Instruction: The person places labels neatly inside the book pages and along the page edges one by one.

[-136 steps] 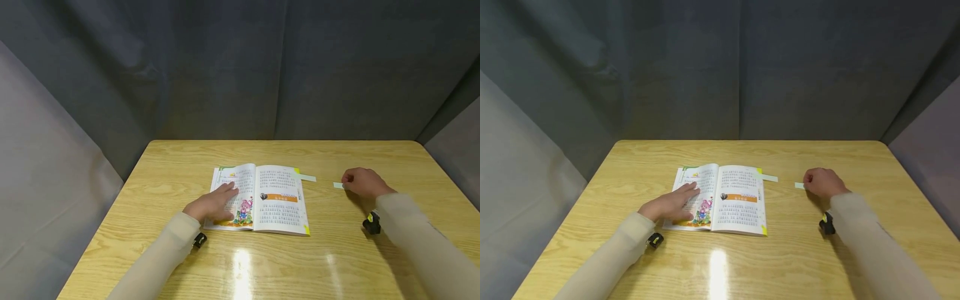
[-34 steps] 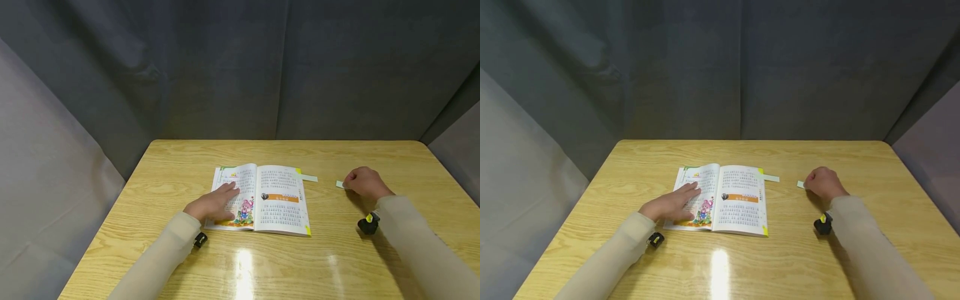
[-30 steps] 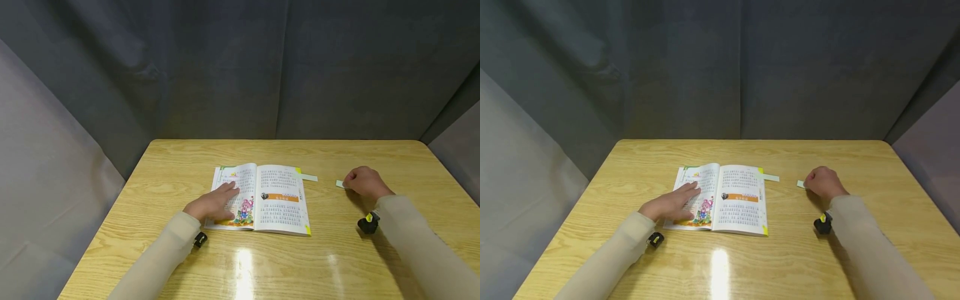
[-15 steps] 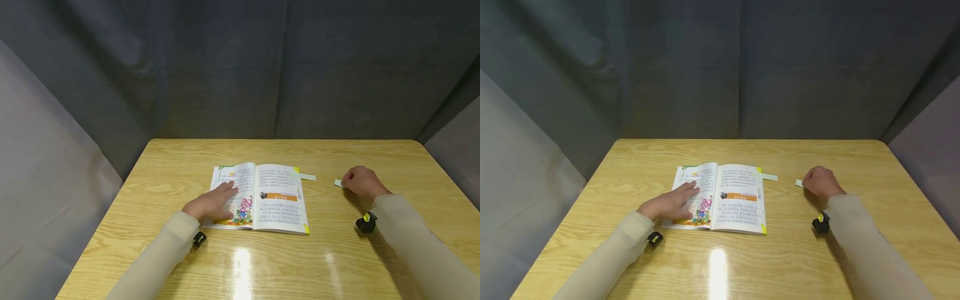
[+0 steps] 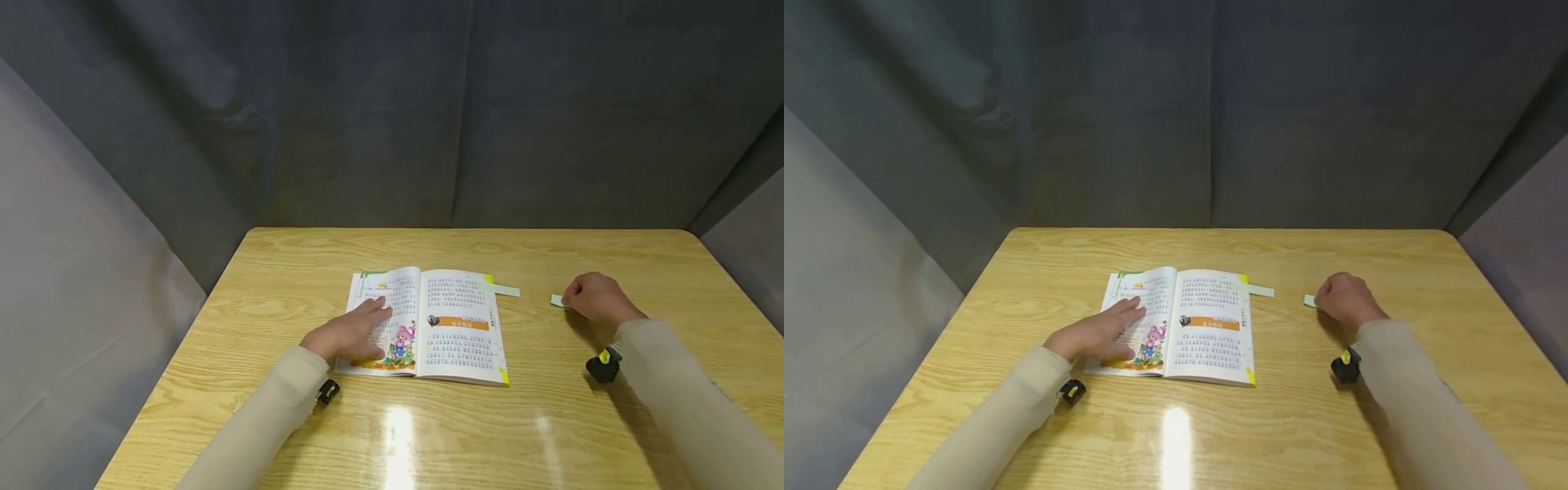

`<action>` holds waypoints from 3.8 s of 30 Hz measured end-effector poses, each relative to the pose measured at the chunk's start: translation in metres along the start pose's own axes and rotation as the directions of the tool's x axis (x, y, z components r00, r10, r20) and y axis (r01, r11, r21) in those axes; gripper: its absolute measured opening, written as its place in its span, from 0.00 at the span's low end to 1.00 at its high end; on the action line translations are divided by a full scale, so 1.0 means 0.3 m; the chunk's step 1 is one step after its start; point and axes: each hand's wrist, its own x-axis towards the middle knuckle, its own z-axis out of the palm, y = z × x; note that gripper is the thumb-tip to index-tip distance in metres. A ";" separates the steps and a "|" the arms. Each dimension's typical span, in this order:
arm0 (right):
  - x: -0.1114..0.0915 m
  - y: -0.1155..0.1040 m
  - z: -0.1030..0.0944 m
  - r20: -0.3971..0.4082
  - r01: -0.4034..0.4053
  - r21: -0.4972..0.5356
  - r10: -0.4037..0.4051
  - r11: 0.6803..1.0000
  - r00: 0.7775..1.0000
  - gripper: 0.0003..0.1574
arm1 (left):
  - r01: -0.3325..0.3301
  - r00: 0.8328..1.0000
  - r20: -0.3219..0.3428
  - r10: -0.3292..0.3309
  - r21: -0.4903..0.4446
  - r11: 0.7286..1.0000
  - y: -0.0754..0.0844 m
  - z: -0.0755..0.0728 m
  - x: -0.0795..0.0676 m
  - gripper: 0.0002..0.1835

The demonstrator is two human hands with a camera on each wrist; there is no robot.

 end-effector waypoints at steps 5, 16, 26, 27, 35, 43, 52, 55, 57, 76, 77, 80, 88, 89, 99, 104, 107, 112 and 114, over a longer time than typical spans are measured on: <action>0.003 -0.004 -0.006 -0.004 0.003 -0.001 -0.003 1.000 1.000 0.13 | -0.003 1.000 -0.003 0.003 -0.002 1.000 0.002 -0.005 -0.003 0.44; 0.004 0.003 -0.001 0.017 -0.010 -0.003 0.010 1.000 1.000 0.13 | 0.020 1.000 0.000 -0.020 -0.009 1.000 0.004 0.004 0.004 0.44; 0.003 -0.002 -0.001 0.010 -0.009 0.005 0.009 1.000 1.000 0.12 | 0.012 1.000 -0.004 -0.012 -0.001 1.000 0.004 0.001 0.003 0.44; 0.003 -0.002 -0.001 0.011 -0.010 0.007 0.009 1.000 1.000 0.12 | 0.010 1.000 -0.005 -0.010 -0.002 1.000 0.003 0.002 0.004 0.44; -0.002 -0.002 -0.003 0.018 -0.021 0.009 0.021 1.000 1.000 0.11 | 0.002 1.000 -0.008 -0.002 -0.002 1.000 0.003 0.003 0.001 0.44; -0.006 -0.009 -0.009 -0.002 -0.008 0.004 0.008 1.000 1.000 0.11 | 0.007 1.000 -0.004 -0.007 -0.004 1.000 0.012 -0.003 -0.007 0.44; -0.009 0.002 -0.004 -0.009 -0.009 0.017 0.009 1.000 1.000 0.12 | 0.000 1.000 -0.004 0.000 -0.006 1.000 0.016 -0.005 -0.011 0.44; -0.009 0.010 0.008 -0.009 -0.021 0.058 0.022 0.998 1.000 0.12 | 0.005 1.000 -0.003 -0.005 -0.012 1.000 0.016 -0.004 -0.011 0.44; -0.011 0.016 0.017 -0.005 -0.039 0.097 0.039 0.994 0.999 0.13 | 0.007 1.000 -0.002 -0.007 -0.010 1.000 0.016 -0.004 -0.010 0.44; -0.051 -0.182 0.095 0.031 0.127 0.305 -0.143 0.944 0.989 0.12 | 0.009 1.000 0.003 -0.009 0.001 1.000 0.012 -0.003 -0.006 0.44; -0.055 -0.198 0.102 0.032 0.132 0.304 -0.148 0.943 0.988 0.11 | 0.009 1.000 0.004 -0.009 0.002 1.000 0.012 -0.003 -0.006 0.44; -0.065 -0.236 0.124 0.035 0.149 0.305 -0.168 0.941 0.985 0.10 | 0.008 1.000 0.006 -0.008 0.004 1.000 0.013 -0.002 -0.006 0.44; -0.052 -0.273 0.166 0.050 0.146 0.319 -0.170 0.937 0.984 0.08 | 0.008 1.000 0.007 -0.008 0.006 1.000 0.010 -0.001 -0.005 0.44; -0.050 -0.276 0.171 0.050 0.143 0.315 -0.167 0.938 0.985 0.07 | 0.008 1.000 0.008 -0.008 0.009 1.000 0.009 -0.001 -0.004 0.44; -0.040 -0.301 0.212 0.031 0.157 0.259 -0.171 0.953 0.985 0.06 | 0.024 1.000 0.012 -0.024 -0.004 1.000 0.013 -0.003 -0.002 0.44; -0.041 -0.309 0.218 0.033 0.150 0.238 -0.162 0.960 0.986 0.06 | 0.029 1.000 0.008 -0.029 0.000 1.000 0.017 -0.003 -0.002 0.44; -0.041 -0.309 0.223 0.034 0.143 0.229 -0.155 0.963 0.987 0.06 | 0.034 0.999 0.008 -0.034 -0.002 0.999 0.018 -0.003 -0.003 0.44; -0.039 -0.309 0.230 0.028 0.141 0.226 -0.151 0.964 0.988 0.06 | 0.033 0.999 0.009 -0.033 -0.001 0.999 0.016 -0.005 -0.006 0.44; -0.037 -0.308 0.232 0.022 0.142 0.218 -0.150 0.966 0.988 0.05 | 0.028 1.000 0.010 -0.028 0.004 1.000 0.016 -0.006 -0.006 0.44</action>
